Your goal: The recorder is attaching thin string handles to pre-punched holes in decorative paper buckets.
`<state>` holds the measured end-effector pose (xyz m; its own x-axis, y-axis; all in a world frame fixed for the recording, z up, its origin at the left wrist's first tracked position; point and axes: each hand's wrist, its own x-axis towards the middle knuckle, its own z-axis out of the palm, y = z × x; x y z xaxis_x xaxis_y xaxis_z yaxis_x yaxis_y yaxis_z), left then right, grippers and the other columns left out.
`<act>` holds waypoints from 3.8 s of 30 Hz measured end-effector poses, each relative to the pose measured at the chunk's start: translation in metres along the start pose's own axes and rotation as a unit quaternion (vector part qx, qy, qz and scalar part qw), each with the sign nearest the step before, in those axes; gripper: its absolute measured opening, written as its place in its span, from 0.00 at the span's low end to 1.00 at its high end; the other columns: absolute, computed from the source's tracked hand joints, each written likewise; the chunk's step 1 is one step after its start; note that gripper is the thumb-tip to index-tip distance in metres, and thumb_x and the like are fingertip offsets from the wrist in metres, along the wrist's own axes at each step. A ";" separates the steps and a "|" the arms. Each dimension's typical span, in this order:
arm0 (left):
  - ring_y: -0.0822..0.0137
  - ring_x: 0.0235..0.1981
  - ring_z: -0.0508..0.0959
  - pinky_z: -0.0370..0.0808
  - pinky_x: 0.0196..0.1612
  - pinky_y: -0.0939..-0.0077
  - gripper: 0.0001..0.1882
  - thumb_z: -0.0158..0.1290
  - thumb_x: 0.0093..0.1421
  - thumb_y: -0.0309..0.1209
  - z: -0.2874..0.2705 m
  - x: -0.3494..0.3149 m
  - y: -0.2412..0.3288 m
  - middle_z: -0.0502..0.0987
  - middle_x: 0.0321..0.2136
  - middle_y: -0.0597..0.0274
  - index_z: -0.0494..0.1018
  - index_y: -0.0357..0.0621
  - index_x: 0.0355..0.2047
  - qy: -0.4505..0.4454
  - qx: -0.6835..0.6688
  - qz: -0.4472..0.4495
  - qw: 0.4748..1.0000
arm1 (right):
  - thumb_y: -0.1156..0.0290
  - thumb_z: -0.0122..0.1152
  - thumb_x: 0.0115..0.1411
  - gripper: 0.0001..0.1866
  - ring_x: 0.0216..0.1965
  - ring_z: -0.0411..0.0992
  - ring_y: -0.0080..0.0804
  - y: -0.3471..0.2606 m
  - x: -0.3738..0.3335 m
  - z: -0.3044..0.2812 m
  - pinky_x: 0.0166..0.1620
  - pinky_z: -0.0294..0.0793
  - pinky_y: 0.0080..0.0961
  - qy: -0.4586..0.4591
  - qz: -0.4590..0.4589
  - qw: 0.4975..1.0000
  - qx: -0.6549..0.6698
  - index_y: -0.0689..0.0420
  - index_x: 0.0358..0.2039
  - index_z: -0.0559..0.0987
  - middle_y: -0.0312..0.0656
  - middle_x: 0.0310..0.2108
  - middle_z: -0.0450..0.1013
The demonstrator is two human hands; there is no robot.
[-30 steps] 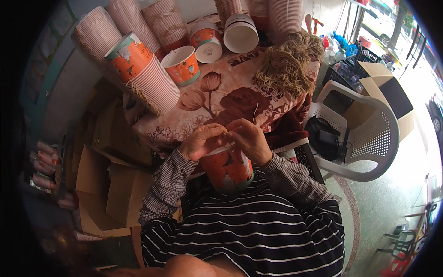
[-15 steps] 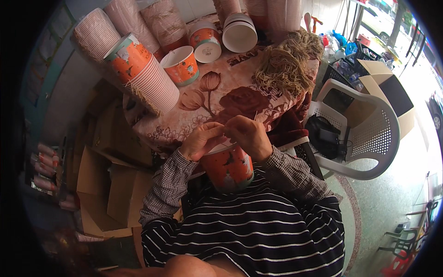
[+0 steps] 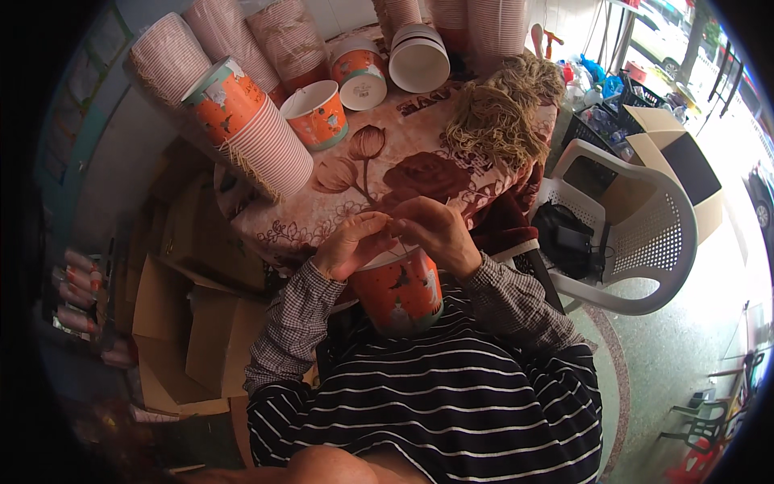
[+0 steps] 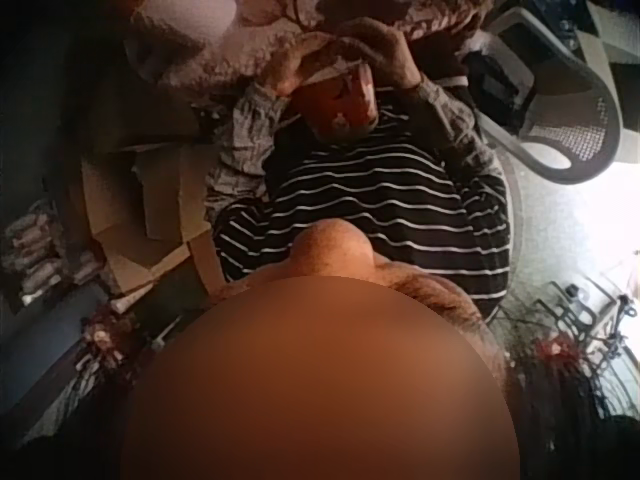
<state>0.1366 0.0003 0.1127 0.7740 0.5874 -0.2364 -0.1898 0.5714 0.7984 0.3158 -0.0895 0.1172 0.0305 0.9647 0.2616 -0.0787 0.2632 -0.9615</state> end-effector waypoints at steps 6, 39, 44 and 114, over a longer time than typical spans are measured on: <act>0.78 0.31 0.74 0.74 0.45 0.79 0.10 0.53 0.64 0.33 -0.012 0.003 -0.003 0.76 0.30 0.68 0.76 0.38 0.38 -0.049 -0.004 -0.001 0.999 | 0.73 0.63 0.57 0.08 0.31 0.73 0.20 0.005 0.012 -0.001 0.35 0.74 0.19 -0.006 -0.146 0.962 -0.229 0.60 0.37 0.78 0.38 0.32 0.75; 0.83 0.27 0.72 0.70 0.33 0.89 0.08 0.57 0.60 0.27 0.000 -0.003 -0.003 0.76 0.28 0.71 0.76 0.38 0.38 -0.004 0.178 0.035 0.983 | 0.73 0.56 0.61 0.05 0.26 0.70 0.16 0.007 0.003 -0.011 0.30 0.71 0.16 0.027 -0.021 0.999 -0.028 0.60 0.32 0.78 0.33 0.26 0.77; 0.80 0.30 0.75 0.72 0.36 0.86 0.05 0.57 0.60 0.26 0.011 -0.008 -0.001 0.78 0.29 0.67 0.77 0.37 0.34 -0.029 0.270 0.078 0.959 | 0.73 0.56 0.61 0.05 0.26 0.71 0.17 0.005 -0.001 -0.009 0.30 0.71 0.17 0.049 -0.037 0.996 -0.062 0.61 0.32 0.77 0.34 0.27 0.76; 0.69 0.43 0.78 0.75 0.44 0.76 0.13 0.56 0.60 0.26 -0.006 -0.078 0.002 0.78 0.39 0.56 0.75 0.35 0.45 0.003 0.505 0.194 0.841 | 0.75 0.50 0.60 0.09 0.26 0.70 0.18 -0.050 0.010 0.004 0.31 0.70 0.17 -0.085 0.036 0.995 -0.047 0.62 0.40 0.74 0.33 0.26 0.71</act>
<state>0.0720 -0.0409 0.1290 0.7684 0.6221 0.1501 0.1853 -0.4408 0.8783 0.3164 -0.0930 0.1685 -0.1421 0.9705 0.1948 0.0197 0.1995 -0.9797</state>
